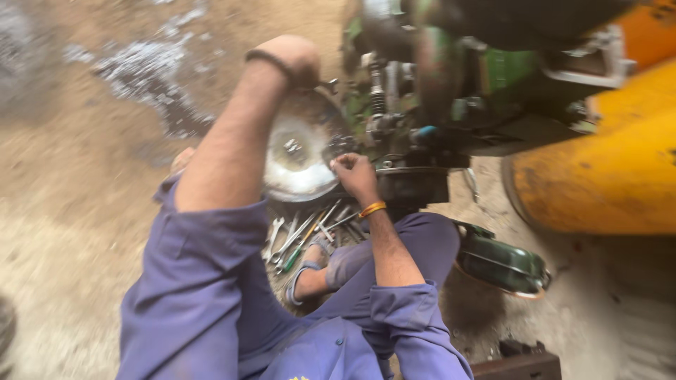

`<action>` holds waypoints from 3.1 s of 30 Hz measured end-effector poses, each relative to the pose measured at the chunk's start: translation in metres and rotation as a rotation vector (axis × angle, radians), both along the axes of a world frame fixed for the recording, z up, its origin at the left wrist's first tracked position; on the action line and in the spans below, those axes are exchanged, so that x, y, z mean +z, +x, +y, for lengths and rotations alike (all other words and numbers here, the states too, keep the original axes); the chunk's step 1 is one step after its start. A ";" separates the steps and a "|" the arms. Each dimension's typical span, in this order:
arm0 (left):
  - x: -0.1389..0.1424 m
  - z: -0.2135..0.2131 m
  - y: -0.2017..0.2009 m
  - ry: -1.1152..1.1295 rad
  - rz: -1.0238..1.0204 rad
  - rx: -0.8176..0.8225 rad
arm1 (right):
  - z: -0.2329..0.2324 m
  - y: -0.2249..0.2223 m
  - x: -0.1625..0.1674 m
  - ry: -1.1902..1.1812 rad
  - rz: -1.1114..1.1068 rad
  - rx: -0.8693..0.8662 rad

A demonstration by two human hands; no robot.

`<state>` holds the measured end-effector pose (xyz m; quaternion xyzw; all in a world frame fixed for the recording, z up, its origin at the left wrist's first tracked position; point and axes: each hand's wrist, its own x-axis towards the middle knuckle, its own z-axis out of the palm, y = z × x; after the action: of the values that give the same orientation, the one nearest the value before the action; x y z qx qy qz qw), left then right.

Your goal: The person sits on the floor beside a small diesel engine and uses wrenches to loosen and remove a spring-loaded component from the engine body. They hold the part, work on its fittings by hand, and handle fasteners between the engine and a metal bowl on the floor.

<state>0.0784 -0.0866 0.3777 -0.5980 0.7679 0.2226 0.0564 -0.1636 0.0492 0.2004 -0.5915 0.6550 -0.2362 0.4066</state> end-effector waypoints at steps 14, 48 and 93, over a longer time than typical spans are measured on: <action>-0.004 0.004 0.010 0.108 -0.020 0.035 | 0.001 0.042 -0.038 -0.022 0.352 -0.062; -0.107 -0.008 -0.086 0.273 0.949 0.295 | -0.039 -0.079 0.136 -0.347 0.119 0.010; -0.238 0.010 -0.206 0.210 1.940 0.742 | -0.064 -0.116 0.094 -0.248 0.125 0.137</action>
<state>-0.1278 -0.0767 0.1394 -0.3528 0.2284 0.6764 -0.6049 -0.2797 -0.0148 0.2942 -0.6942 0.6027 -0.2498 0.3039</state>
